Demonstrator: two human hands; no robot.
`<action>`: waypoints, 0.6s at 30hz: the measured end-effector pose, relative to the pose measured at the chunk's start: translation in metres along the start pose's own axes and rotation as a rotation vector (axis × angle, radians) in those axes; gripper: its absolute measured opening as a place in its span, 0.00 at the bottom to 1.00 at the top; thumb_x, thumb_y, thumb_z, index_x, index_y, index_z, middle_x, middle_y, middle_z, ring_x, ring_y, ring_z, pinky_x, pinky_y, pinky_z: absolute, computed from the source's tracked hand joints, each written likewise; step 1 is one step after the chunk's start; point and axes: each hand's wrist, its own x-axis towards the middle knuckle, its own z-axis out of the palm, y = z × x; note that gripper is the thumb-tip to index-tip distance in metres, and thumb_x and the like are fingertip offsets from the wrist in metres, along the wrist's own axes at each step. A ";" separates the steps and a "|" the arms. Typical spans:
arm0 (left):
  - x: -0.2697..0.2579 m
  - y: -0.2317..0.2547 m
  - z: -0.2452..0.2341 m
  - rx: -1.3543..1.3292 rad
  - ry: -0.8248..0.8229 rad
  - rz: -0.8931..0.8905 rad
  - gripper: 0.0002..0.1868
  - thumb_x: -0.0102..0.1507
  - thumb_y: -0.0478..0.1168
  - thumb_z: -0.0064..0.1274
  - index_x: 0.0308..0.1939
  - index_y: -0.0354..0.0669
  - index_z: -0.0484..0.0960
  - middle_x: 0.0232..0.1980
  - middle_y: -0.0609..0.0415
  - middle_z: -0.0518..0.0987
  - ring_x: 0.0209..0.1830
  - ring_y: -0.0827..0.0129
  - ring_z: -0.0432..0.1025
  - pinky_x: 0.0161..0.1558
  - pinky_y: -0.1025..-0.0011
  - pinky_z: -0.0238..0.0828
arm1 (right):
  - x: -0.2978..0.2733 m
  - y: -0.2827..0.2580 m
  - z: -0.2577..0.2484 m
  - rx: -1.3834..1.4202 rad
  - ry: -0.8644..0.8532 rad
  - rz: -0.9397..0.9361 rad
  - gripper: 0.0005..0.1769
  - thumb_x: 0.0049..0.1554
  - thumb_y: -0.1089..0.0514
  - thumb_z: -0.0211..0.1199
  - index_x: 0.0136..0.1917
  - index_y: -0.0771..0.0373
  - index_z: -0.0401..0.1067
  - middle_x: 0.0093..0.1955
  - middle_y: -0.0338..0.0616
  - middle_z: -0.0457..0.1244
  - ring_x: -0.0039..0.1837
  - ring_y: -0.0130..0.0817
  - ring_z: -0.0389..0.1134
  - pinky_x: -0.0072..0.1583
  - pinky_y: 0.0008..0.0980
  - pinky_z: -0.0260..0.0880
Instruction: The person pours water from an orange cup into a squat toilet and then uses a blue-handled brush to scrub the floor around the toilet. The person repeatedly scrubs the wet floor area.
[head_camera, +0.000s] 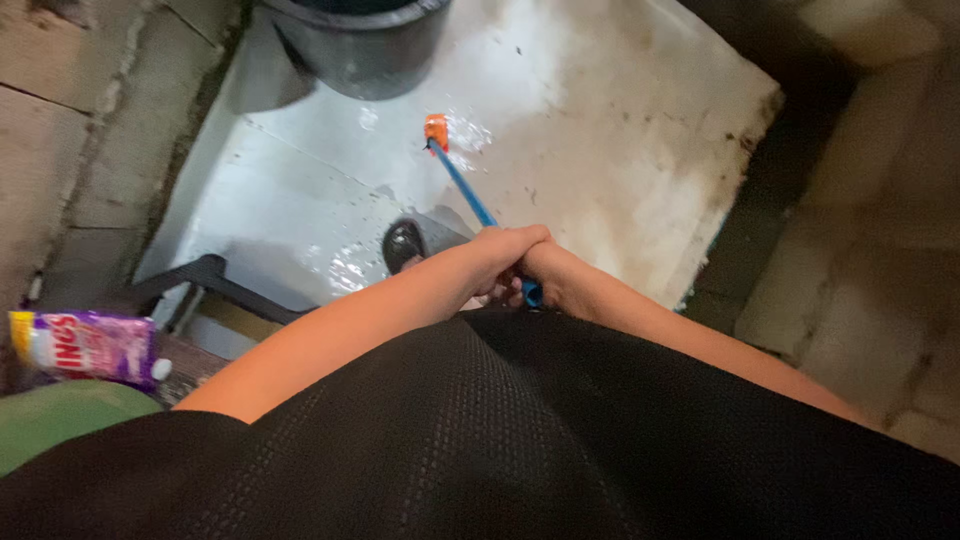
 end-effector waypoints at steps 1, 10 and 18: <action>0.003 -0.009 0.012 0.018 0.015 0.002 0.20 0.53 0.54 0.58 0.27 0.42 0.70 0.21 0.55 0.61 0.14 0.71 0.56 0.16 0.67 0.56 | -0.003 0.008 -0.007 0.002 0.047 0.015 0.23 0.67 0.46 0.45 0.37 0.62 0.63 0.26 0.41 0.59 0.25 0.24 0.53 0.28 0.25 0.53; -0.008 -0.094 0.080 -0.171 0.242 0.178 0.54 0.48 0.54 0.66 0.68 0.38 0.51 0.31 0.47 0.71 0.13 0.71 0.58 0.16 0.64 0.63 | -0.019 0.086 -0.045 -0.256 -0.052 -0.155 0.12 0.64 0.52 0.46 0.59 0.37 0.63 0.27 0.37 0.55 0.24 0.26 0.53 0.27 0.31 0.53; -0.025 -0.119 0.044 -0.396 0.417 0.321 0.49 0.45 0.54 0.66 0.62 0.41 0.56 0.31 0.47 0.72 0.14 0.69 0.59 0.16 0.65 0.65 | -0.005 0.083 -0.003 -0.350 -0.268 -0.127 0.12 0.64 0.48 0.43 0.47 0.52 0.65 0.24 0.37 0.53 0.24 0.27 0.53 0.25 0.32 0.49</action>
